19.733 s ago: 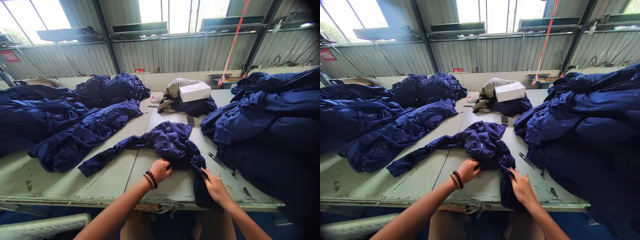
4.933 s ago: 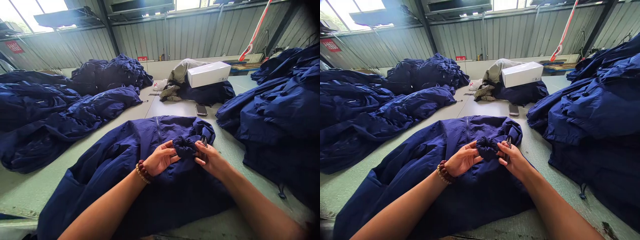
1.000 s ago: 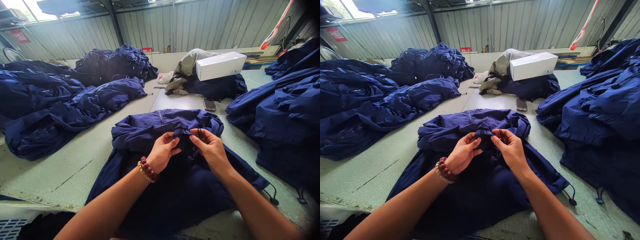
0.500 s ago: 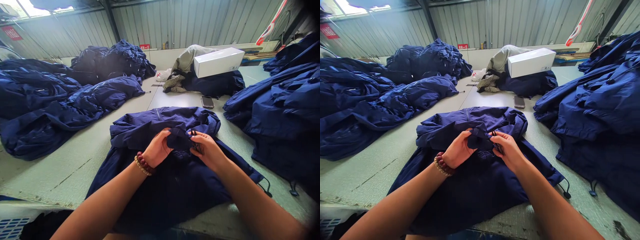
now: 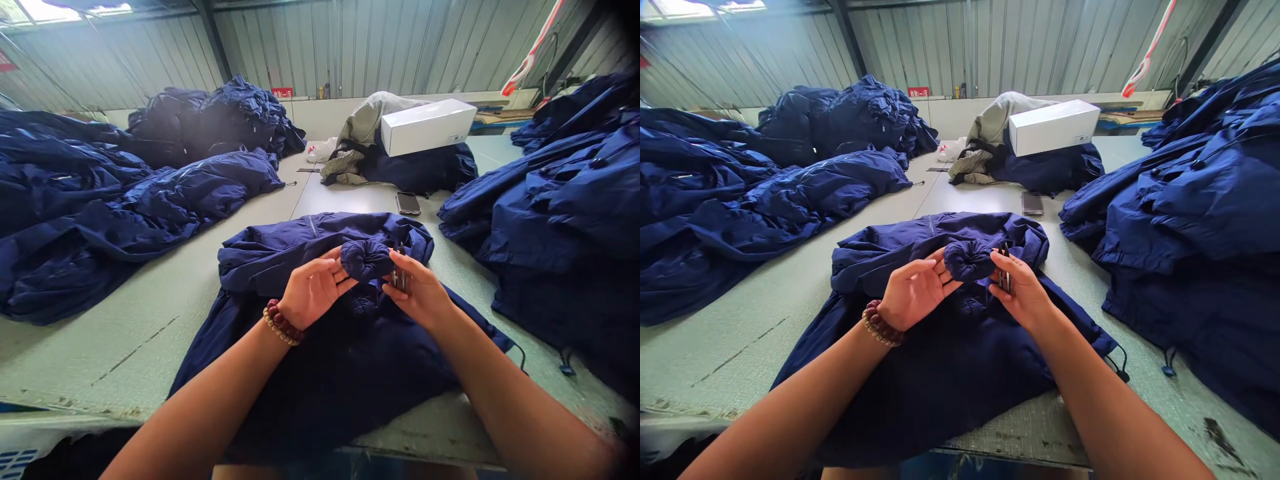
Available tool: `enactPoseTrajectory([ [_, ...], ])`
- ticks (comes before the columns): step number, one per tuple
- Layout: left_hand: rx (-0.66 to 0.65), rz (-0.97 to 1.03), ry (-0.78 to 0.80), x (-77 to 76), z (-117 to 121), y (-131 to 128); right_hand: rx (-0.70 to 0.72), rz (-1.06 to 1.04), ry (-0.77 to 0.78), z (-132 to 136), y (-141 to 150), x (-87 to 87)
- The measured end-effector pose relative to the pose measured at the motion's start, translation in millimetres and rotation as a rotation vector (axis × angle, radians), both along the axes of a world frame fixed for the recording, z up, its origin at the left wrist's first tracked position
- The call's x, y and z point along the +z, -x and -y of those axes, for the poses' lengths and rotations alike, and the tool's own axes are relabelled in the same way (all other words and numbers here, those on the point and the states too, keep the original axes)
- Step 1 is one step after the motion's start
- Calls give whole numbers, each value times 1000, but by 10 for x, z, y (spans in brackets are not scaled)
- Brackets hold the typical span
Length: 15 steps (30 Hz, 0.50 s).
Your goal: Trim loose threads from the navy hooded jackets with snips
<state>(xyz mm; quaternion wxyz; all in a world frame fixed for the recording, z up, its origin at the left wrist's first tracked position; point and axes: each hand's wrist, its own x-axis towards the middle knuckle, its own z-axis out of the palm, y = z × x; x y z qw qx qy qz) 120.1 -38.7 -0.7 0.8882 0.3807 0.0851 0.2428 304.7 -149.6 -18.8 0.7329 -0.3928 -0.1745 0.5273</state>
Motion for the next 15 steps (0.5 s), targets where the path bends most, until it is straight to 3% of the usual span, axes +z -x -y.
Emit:
enactPoseTrajectory([
  [4,28,-95,-105,-40,-5,-23,-45,35,29,-75,-10,-58],
  [7,164,-201,-174,-77,25,-43,-112,108,42,-95,28,-100],
  [12,326,-319,-319,-95,102,-75,-248,399,60,-104,61,-160],
  [15,448,-379,-522,-142,114,-91,-424,640,51,-103,54,-191],
])
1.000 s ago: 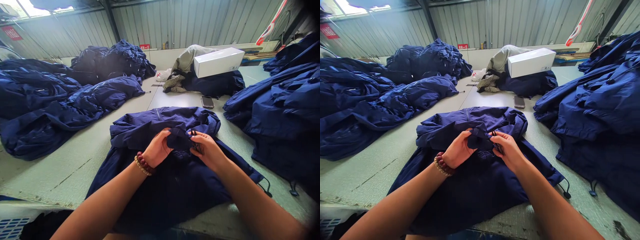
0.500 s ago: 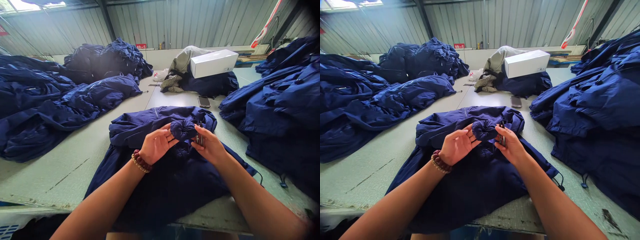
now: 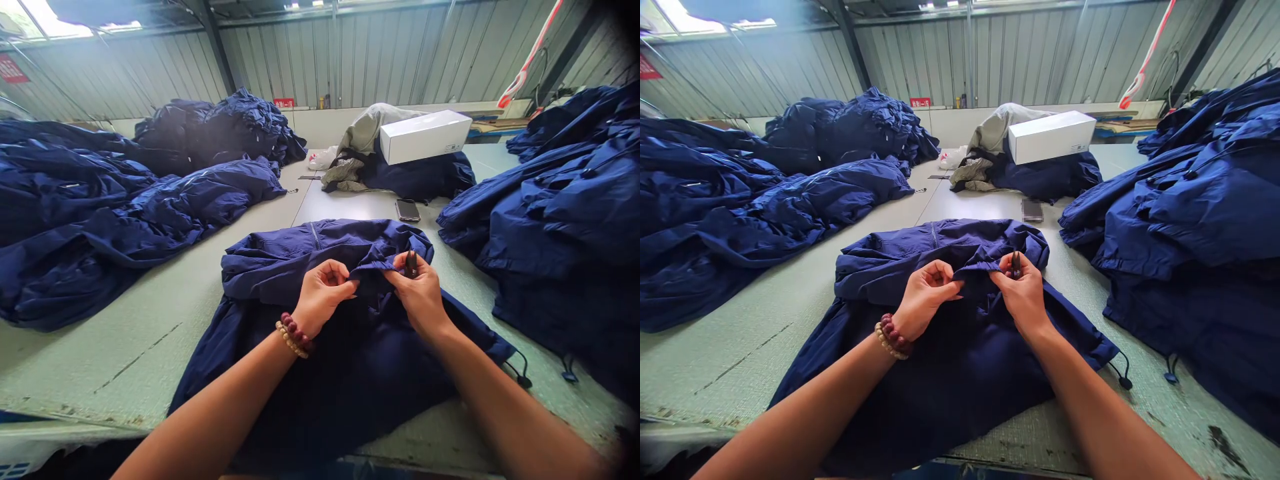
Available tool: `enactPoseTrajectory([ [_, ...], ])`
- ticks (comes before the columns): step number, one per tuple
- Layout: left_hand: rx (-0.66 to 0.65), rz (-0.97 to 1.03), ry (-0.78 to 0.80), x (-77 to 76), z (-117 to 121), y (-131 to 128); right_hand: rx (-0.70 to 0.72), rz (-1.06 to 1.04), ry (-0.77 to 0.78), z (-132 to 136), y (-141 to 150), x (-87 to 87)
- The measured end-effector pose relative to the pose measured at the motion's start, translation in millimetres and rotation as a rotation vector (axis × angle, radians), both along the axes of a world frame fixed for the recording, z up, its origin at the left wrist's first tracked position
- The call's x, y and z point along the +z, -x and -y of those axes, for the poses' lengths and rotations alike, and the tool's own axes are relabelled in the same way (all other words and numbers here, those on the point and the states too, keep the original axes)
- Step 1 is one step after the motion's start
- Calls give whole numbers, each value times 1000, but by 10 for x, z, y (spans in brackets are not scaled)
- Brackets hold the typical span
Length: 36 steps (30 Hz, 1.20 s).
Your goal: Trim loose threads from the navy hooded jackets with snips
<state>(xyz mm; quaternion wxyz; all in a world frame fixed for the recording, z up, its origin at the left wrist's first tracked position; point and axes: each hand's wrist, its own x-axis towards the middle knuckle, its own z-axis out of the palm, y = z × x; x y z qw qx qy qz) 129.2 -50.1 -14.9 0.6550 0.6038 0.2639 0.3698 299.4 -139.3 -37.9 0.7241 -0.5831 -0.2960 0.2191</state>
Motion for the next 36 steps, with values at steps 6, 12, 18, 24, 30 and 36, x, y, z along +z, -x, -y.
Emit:
enactPoseTrajectory([
  [6,307,-224,-727,-63,-30,47,-23,371,121,46,-6,-10],
  [12,539,-284,-1113,69,-261,180,63,413,-4,78,-236,39],
  [18,259,-1085,-1019,-246,-607,233,-183,580,152,-68,-543,-276],
  [24,126,-1260,-1014,-458,-612,225,-160,661,459,-220,-542,-519],
  [30,45,-1189,-1078,-374,-365,323,-13,736,542,146,-458,-442],
  [36,-77,-1093,-1020,-382,443,530,74,684,572,1216,-420,-511],
])
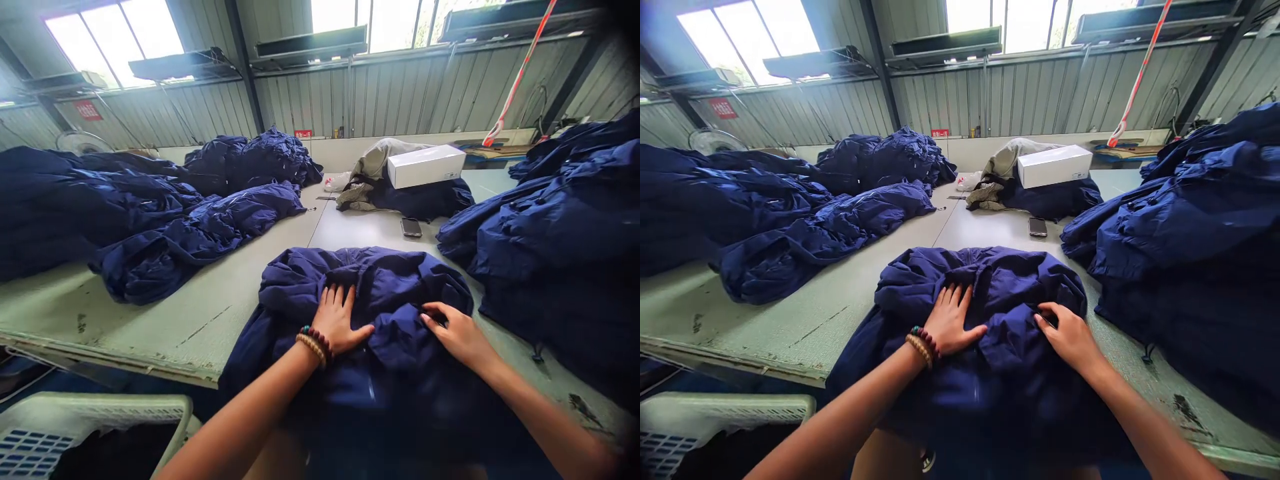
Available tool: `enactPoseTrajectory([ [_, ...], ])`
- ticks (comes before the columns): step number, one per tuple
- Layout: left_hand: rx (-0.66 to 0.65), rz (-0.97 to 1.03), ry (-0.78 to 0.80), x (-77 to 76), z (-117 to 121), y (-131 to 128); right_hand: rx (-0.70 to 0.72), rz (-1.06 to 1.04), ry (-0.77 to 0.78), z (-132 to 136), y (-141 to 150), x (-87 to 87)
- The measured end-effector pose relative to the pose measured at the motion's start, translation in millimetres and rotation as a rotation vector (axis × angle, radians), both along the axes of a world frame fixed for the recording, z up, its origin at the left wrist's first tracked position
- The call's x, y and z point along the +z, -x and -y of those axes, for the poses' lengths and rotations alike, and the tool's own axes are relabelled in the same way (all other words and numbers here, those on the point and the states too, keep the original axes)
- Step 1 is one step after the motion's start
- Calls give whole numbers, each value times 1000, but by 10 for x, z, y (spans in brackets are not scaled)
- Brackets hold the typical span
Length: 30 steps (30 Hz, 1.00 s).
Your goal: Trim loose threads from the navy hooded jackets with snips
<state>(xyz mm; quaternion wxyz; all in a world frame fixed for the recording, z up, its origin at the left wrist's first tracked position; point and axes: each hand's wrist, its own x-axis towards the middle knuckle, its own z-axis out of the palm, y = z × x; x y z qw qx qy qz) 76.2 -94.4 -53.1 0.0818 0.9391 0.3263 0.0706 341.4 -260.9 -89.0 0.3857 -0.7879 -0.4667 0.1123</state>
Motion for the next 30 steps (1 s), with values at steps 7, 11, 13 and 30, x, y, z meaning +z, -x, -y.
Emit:
enactPoseTrajectory([
  [7,-140,173,261,107,875,363,-147,-48,-62,980,208,-38],
  [11,-119,598,130,672,626,324,-236,26,-286,746,206,462],
  [13,-82,737,29,987,276,144,-178,7,-390,332,139,795],
  [30,167,143,239,558,-1114,-355,-11,-41,70,-1445,-388,432],
])
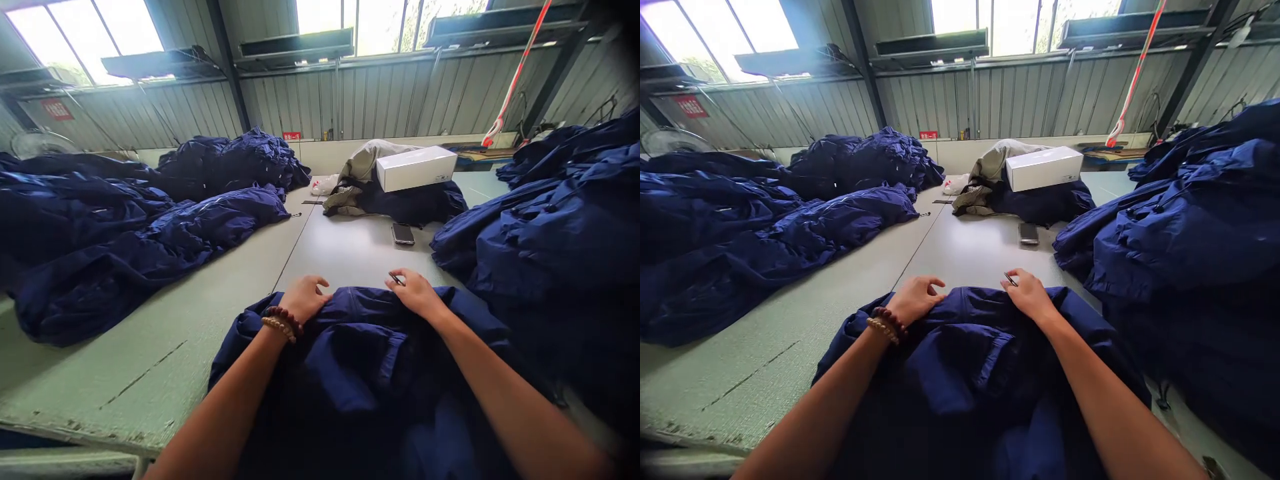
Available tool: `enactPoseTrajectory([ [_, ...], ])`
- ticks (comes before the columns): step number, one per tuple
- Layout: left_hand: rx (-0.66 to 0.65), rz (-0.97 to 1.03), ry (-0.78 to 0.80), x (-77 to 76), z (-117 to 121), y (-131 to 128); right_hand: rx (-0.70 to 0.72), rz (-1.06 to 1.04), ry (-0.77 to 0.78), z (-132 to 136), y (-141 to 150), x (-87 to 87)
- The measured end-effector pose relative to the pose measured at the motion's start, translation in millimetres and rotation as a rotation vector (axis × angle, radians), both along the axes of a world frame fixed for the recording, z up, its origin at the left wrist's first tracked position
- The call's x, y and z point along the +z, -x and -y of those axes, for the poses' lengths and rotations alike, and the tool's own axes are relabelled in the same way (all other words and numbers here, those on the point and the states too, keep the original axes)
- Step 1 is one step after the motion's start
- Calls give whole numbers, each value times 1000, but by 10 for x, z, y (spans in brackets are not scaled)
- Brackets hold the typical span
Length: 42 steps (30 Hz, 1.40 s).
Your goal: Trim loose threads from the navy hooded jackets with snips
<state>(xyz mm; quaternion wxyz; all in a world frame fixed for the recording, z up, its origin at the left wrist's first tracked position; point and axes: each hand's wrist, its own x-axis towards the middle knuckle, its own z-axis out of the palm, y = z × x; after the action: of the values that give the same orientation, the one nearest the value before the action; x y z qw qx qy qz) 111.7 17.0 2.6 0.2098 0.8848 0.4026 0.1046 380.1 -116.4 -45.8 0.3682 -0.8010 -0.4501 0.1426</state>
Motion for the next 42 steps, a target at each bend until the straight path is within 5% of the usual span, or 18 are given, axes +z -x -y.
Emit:
enactPoseTrajectory([
  [6,-226,-298,236,155,121,105,480,-392,293,212,119,169],
  [11,-385,-213,338,141,184,67,612,-483,335,305,215,250],
  [14,-244,210,165,172,186,10,407,-290,-58,306,227,382],
  [17,75,859,-338,261,190,-16,-74,27,-635,311,240,492],
  [19,113,1044,-598,275,164,-20,-195,153,-803,293,235,460],
  [21,24,911,-611,198,103,-28,-117,179,-710,234,203,324],
  [25,-167,236,-231,-110,-38,-67,-28,123,-317,65,81,-45],
  [28,-193,-18,-144,-198,-38,-87,-57,142,-250,7,19,-176],
  [36,88,-269,-290,31,213,-115,80,272,-18,51,78,-154],
  [39,-90,-136,-428,-73,227,-157,5,369,-85,84,150,-96],
  [42,-340,47,-415,-291,186,-234,-17,396,-338,136,277,-3],
])
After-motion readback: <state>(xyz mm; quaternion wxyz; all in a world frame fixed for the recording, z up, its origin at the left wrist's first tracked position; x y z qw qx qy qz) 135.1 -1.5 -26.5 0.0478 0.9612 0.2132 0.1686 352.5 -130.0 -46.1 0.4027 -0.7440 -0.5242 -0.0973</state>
